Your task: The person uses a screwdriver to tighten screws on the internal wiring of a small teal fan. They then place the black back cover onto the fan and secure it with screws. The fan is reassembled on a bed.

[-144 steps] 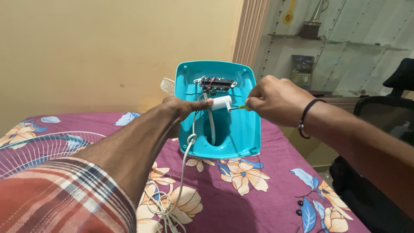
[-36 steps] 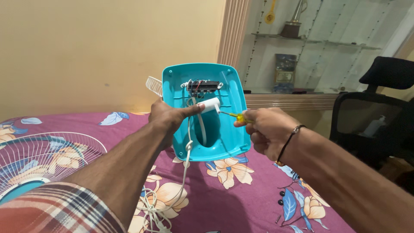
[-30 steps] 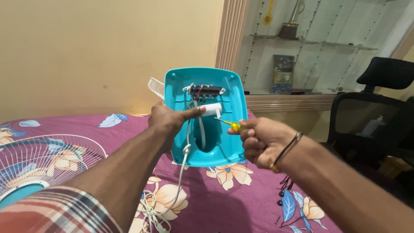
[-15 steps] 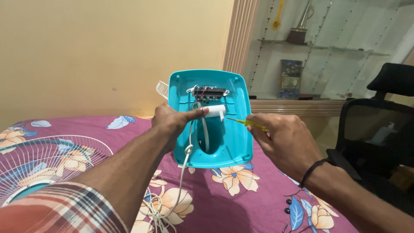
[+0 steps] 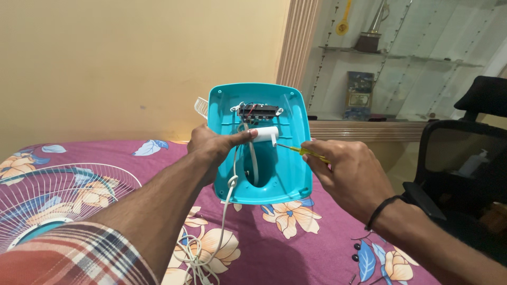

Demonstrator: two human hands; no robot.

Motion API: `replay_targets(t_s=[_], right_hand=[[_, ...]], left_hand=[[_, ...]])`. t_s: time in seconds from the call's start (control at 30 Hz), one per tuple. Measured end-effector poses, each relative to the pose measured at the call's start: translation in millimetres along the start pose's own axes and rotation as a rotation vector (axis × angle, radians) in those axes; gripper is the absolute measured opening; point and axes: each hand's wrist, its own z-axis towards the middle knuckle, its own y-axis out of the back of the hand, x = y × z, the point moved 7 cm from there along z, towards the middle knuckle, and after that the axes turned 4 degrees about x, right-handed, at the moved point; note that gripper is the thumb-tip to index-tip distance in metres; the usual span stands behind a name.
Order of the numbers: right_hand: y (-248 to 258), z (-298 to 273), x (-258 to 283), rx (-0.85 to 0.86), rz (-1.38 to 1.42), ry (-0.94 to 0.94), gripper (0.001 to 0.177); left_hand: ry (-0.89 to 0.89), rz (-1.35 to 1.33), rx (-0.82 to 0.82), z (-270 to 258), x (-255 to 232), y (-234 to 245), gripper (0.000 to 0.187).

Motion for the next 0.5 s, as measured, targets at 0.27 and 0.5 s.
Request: replay_targets(t_s=[0.27, 0.5], right_hand=[[5, 3, 11, -0.013, 0.043, 0.052, 0.026], [5, 11, 11, 0.072, -0.040, -0.051, 0.028]], left_hand=[[0.023, 0.034, -0.051, 0, -1, 3, 0.076], [0.000, -0.051, 0.035, -1, -2, -3, 0.067]])
